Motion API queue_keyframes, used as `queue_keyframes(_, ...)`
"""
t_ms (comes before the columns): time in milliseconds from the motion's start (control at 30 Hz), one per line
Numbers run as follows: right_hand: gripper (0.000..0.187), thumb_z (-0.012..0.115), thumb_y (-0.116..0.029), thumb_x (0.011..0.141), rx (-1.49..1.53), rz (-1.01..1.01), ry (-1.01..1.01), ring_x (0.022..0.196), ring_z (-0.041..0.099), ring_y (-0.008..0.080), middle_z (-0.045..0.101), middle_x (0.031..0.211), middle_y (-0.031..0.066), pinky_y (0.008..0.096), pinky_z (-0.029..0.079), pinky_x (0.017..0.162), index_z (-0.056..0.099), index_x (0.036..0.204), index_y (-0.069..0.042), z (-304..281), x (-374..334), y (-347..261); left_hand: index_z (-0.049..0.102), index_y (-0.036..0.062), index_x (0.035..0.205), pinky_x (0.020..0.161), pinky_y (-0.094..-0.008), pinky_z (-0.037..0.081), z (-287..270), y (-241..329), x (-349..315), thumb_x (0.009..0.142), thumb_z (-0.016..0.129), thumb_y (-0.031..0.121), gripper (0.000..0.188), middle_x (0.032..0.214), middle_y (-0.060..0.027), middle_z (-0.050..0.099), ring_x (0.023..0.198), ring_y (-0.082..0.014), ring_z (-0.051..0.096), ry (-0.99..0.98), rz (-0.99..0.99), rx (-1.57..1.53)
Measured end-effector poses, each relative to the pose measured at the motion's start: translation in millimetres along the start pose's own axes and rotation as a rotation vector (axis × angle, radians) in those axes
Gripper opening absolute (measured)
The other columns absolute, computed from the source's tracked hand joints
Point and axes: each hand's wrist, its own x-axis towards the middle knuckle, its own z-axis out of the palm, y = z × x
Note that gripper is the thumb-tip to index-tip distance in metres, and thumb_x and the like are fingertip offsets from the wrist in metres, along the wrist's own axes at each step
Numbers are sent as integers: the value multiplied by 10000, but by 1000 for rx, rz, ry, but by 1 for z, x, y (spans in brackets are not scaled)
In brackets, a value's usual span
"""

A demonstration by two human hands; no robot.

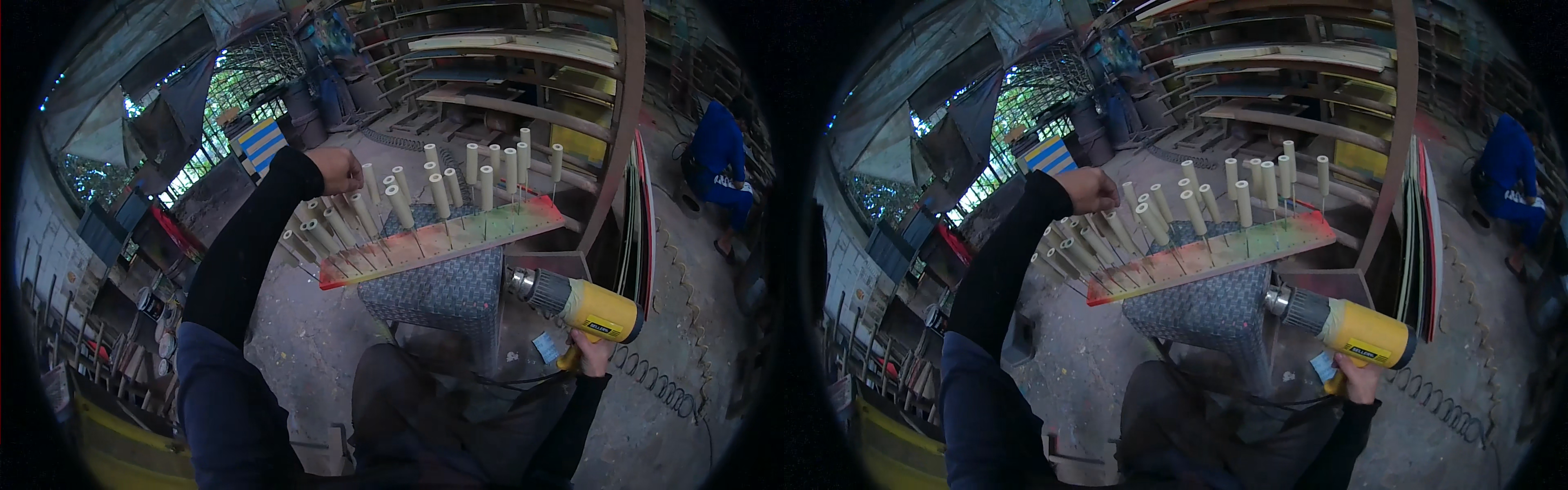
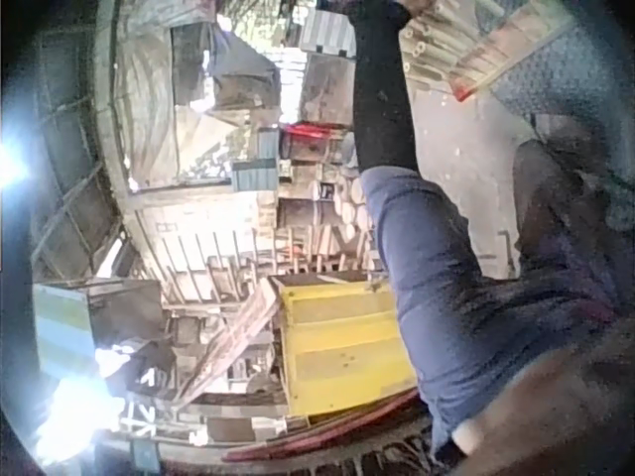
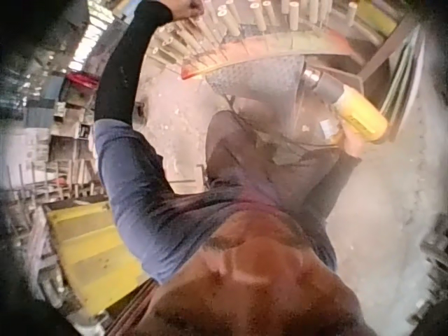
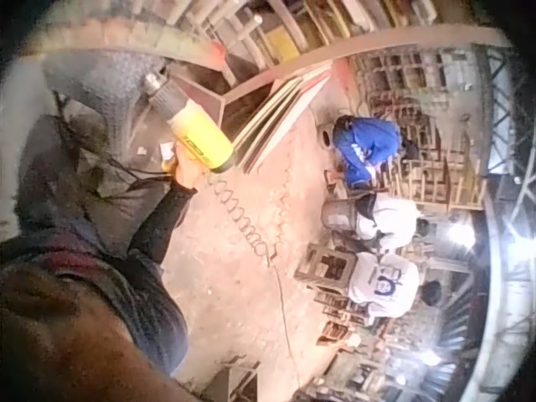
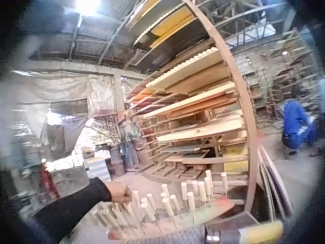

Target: The person uses a yellow heat gun to apply heat to the tops of multiple white cylindrical candles arranged on a wooden board. They then insert thin metal rods into the heated centers of the candles, repeating the process for several units.

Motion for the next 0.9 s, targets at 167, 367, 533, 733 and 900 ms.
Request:
queue_keyframes(167, 281, 700, -30, 741, -36, -4, -27, 703, 616, 168, 628, 824, 69, 282, 489, 619, 565, 988, -16, -3, 4, 12, 668, 20, 925, 723, -380, 495, 12, 0, 5, 840, 575, 275, 284, 824, -148, 665, 789, -294, 642, 97, -4, 52)
queue_keyframes(367, 304, 703, -10, 724, -15, 7, -16, 713, 621, 175, 629, 828, 71, 287, 498, 639, 560, 992, -13, 1, 5, 13, 678, 36, 936, 711, -380, 497, 6, 3, 5, 832, 598, 295, 290, 832, -147, 667, 780, -295, 643, 54, 16, -9)
queue_keyframes(533, 316, 701, -4, 722, -15, -33, 27, 706, 620, 176, 628, 832, 77, 289, 498, 636, 556, 1002, -12, -6, 5, 25, 669, 53, 1006, 741, -359, 500, 0, 0, -2, 847, 599, 292, 295, 873, -153, 673, 820, -285, 650, 232, -1, -107)
queue_keyframes(733, 321, 704, -5, 723, -34, -2, -29, 684, 614, 174, 622, 825, 76, 283, 490, 614, 551, 1005, -12, -4, 4, 23, 653, 53, 1061, 791, -352, 495, 8, -37, -24, 837, 612, 259, 308, 960, -130, 671, 891, -248, 643, 194, -29, -93)
queue_keyframes(900, 295, 707, -7, 726, -21, -34, -9, 678, 611, 172, 620, 817, 72, 280, 487, 608, 560, 981, -15, 0, 5, 17, 631, 73, 1112, 817, -348, 492, 13, -20, -25, 798, 647, 212, 344, 1010, -122, 659, 935, -229, 630, 193, 38, -172)
